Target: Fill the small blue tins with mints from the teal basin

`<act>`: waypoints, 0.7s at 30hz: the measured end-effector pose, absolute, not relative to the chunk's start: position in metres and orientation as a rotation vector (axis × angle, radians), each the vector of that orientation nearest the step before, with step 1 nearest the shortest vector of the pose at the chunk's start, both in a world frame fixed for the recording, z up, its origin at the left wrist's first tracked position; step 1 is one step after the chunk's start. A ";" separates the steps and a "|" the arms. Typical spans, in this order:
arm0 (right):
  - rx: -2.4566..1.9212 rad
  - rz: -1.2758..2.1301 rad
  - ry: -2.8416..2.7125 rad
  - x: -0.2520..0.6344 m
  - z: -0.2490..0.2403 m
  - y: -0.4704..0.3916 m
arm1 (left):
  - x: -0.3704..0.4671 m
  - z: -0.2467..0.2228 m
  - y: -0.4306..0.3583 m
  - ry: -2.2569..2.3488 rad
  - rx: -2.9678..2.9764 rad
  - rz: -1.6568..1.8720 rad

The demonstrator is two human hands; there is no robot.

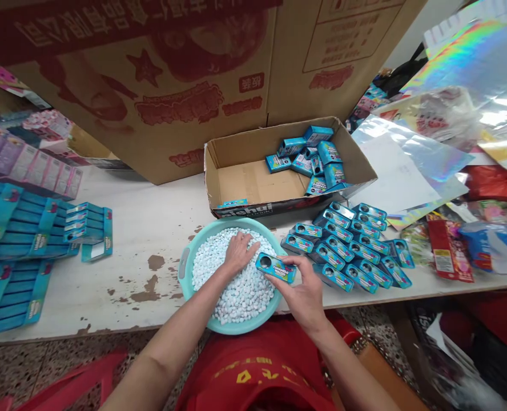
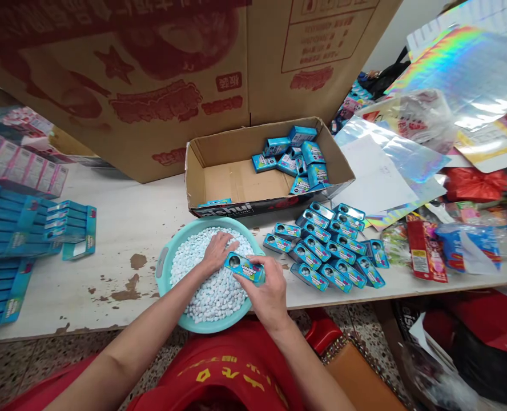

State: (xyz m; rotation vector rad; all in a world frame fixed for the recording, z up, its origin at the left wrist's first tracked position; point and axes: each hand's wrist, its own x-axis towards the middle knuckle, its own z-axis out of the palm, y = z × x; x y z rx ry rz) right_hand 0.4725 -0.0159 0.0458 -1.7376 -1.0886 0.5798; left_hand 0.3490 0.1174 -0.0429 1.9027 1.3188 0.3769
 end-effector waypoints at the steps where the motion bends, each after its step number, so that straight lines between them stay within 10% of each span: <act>1: -1.756 0.577 -1.101 0.473 0.045 -0.015 | 0.348 -0.041 0.115 1.314 1.851 0.386; 21: -1.789 0.444 -1.577 0.438 0.054 0.012 | 0.336 0.077 0.091 0.907 0.606 1.161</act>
